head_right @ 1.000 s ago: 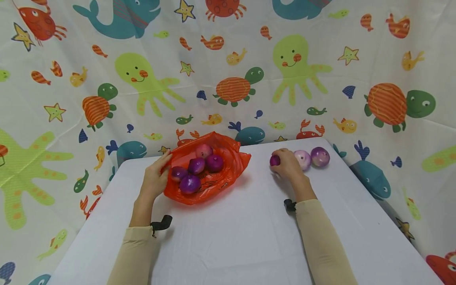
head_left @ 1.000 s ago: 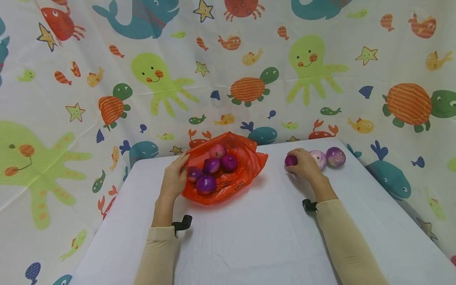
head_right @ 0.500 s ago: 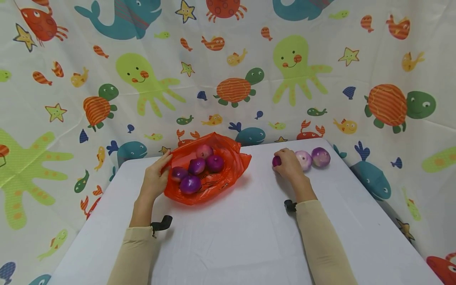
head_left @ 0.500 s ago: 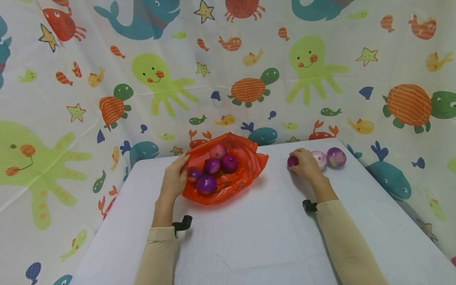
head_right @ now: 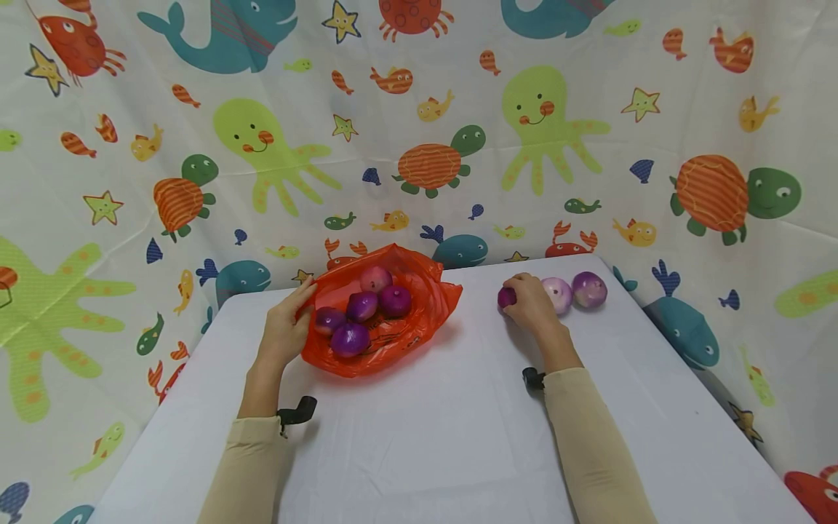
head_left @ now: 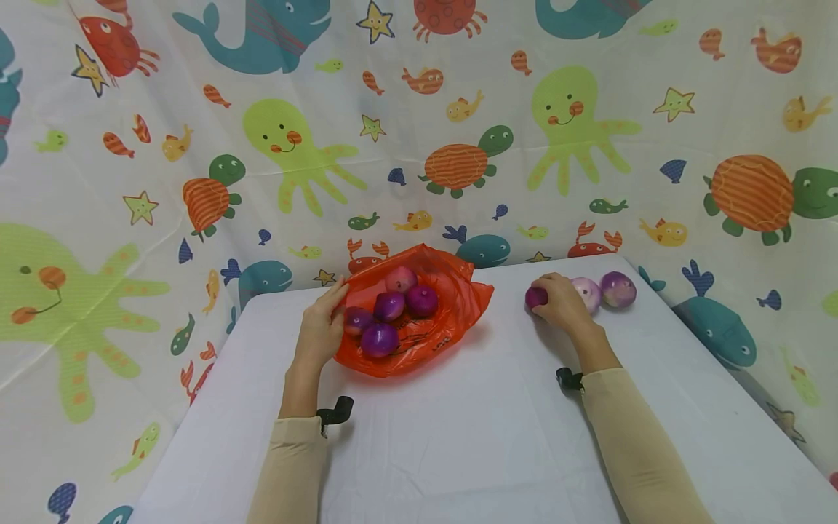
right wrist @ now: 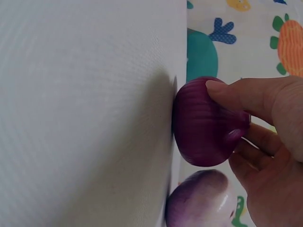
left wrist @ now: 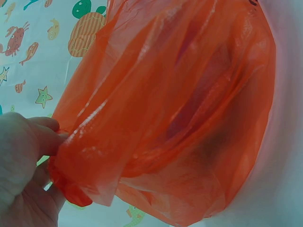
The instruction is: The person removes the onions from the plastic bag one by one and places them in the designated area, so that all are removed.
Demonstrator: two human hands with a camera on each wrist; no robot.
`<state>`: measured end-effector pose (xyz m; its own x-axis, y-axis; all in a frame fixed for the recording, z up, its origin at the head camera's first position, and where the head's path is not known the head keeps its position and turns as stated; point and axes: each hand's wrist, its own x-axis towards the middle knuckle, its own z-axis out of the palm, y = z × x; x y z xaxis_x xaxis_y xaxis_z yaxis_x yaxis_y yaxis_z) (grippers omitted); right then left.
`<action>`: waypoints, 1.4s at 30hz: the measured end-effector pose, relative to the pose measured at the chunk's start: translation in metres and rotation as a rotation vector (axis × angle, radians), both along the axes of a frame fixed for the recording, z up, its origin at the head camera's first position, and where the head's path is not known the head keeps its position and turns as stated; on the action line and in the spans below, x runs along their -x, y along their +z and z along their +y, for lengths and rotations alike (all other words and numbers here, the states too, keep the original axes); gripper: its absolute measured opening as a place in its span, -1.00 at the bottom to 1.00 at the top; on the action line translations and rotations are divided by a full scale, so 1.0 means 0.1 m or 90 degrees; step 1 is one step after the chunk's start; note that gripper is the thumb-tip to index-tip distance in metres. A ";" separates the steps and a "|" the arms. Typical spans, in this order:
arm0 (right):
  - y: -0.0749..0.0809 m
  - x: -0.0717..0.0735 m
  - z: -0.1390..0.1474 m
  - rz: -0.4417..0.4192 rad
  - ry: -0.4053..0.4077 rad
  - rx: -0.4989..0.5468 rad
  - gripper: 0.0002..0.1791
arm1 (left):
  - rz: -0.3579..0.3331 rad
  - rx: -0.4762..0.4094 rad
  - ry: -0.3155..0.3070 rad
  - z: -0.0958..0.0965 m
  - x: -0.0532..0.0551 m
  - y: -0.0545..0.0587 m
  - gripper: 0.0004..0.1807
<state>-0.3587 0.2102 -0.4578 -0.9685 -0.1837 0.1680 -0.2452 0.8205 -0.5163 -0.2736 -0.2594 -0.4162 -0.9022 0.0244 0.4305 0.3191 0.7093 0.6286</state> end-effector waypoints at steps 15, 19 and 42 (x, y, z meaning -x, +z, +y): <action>0.00 0.00 -0.01 -0.007 0.002 -0.010 -0.38 | -0.006 -0.006 0.003 0.01 -0.01 0.00 -0.40; -0.01 0.01 0.00 -0.006 0.005 -0.011 -0.40 | -0.003 -0.008 0.001 0.00 -0.01 0.00 -0.39; 0.00 0.00 -0.04 -0.018 -0.006 -0.032 -0.36 | 0.002 0.005 0.010 -0.01 0.00 0.00 -0.40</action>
<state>-0.3586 0.2064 -0.4579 -0.9744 -0.1822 0.1318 -0.2236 0.8478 -0.4808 -0.2736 -0.2605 -0.4166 -0.9013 0.0130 0.4331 0.3095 0.7188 0.6225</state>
